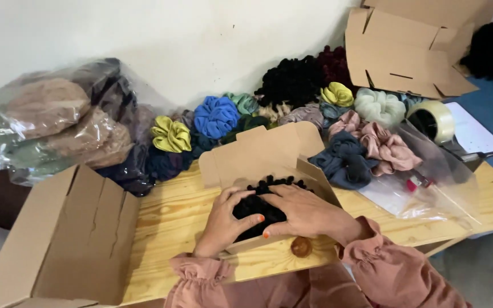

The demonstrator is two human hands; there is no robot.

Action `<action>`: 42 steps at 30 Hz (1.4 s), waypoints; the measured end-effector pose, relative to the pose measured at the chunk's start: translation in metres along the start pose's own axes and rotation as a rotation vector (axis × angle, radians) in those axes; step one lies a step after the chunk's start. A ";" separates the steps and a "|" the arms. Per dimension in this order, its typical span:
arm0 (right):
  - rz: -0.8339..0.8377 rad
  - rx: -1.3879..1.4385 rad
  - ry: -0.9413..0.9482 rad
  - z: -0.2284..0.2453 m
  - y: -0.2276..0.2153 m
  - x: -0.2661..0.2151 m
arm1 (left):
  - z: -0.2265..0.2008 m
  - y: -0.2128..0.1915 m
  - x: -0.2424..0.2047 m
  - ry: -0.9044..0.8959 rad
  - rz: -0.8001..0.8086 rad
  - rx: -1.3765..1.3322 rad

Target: Trimming threads from fabric scrunchies and packing them into individual cardboard boxes

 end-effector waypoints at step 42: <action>-0.579 -0.052 0.558 -0.215 -0.049 0.049 | -0.001 -0.002 0.008 -0.002 0.073 0.327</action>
Point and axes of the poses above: each hand's wrist, its own x-axis towards the middle knuckle, its own y-axis out of the palm, z = x × y, the point moved 5 cm from there along x, towards the middle knuckle, and after that the axes turned 7 degrees about -z, right-handed, at the moved point
